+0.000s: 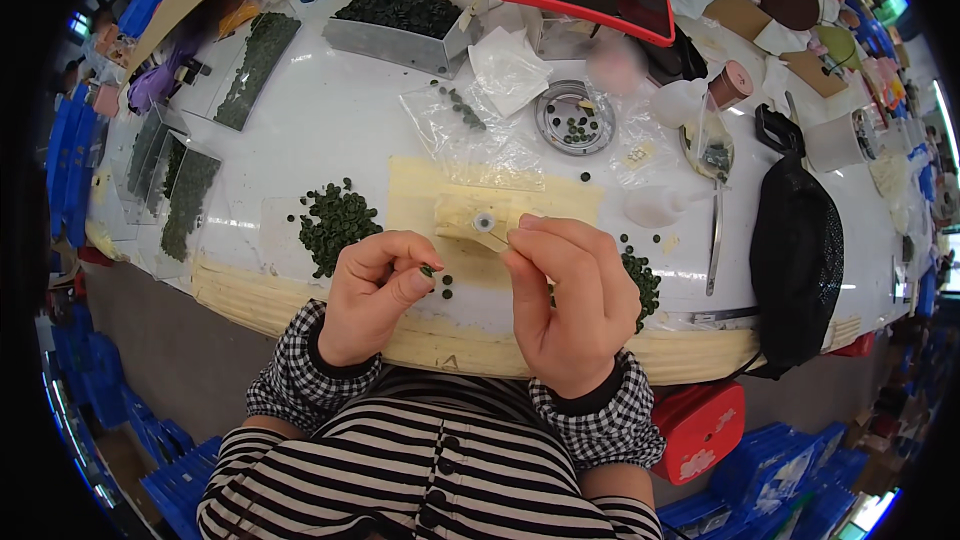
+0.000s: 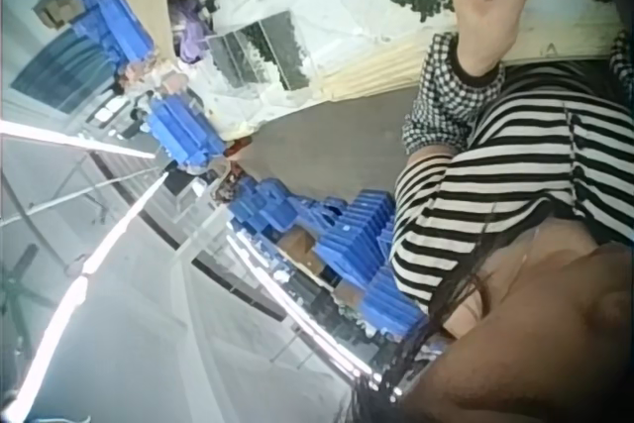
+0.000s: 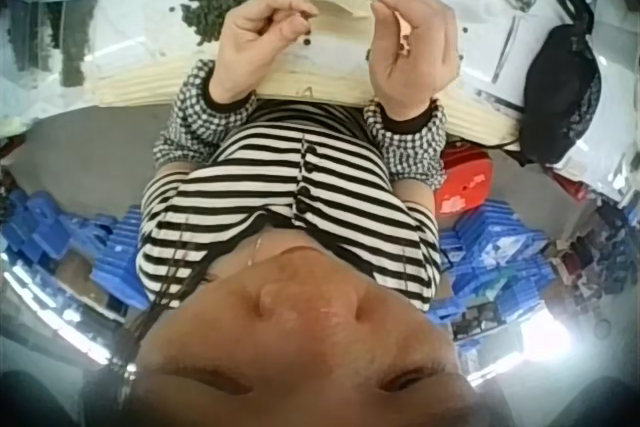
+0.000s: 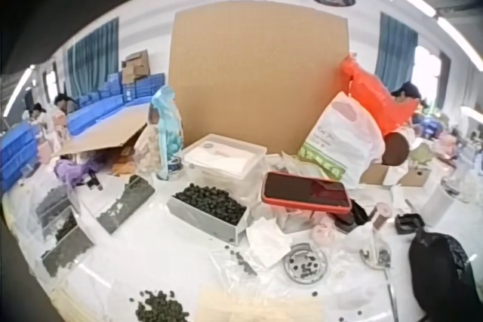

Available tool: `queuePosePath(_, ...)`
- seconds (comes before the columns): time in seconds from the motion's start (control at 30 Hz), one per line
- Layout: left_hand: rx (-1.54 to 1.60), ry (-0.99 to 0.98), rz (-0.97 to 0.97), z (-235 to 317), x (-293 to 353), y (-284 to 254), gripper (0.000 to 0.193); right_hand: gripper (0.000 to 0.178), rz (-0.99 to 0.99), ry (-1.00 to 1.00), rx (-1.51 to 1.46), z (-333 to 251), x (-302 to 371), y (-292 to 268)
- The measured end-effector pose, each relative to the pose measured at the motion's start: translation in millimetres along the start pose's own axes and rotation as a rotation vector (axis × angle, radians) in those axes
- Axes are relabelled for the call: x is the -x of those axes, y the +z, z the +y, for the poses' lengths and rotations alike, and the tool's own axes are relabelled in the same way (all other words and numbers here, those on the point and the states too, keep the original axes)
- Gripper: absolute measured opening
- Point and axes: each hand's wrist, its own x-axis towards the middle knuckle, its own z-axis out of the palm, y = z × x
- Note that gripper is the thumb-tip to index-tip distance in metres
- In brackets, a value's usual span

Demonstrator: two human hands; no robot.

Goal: Assembling small green plastic components into a yellow base on a factory workbench.

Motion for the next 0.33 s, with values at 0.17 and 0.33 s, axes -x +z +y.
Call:
queuePosePath(0.17, 0.009, 0.047, -0.011, -1.2, 1.9, -0.5, 0.018, 0.014, -0.069, -0.035, 0.113, 8.4, -4.8, 10.1)
queuePosePath(0.33, 0.012, 0.119, -0.002, -2.1, 4.1, 1.2, 0.023, 0.015, -0.177, -0.027, 0.177, 9.8, -5.1, 9.9)
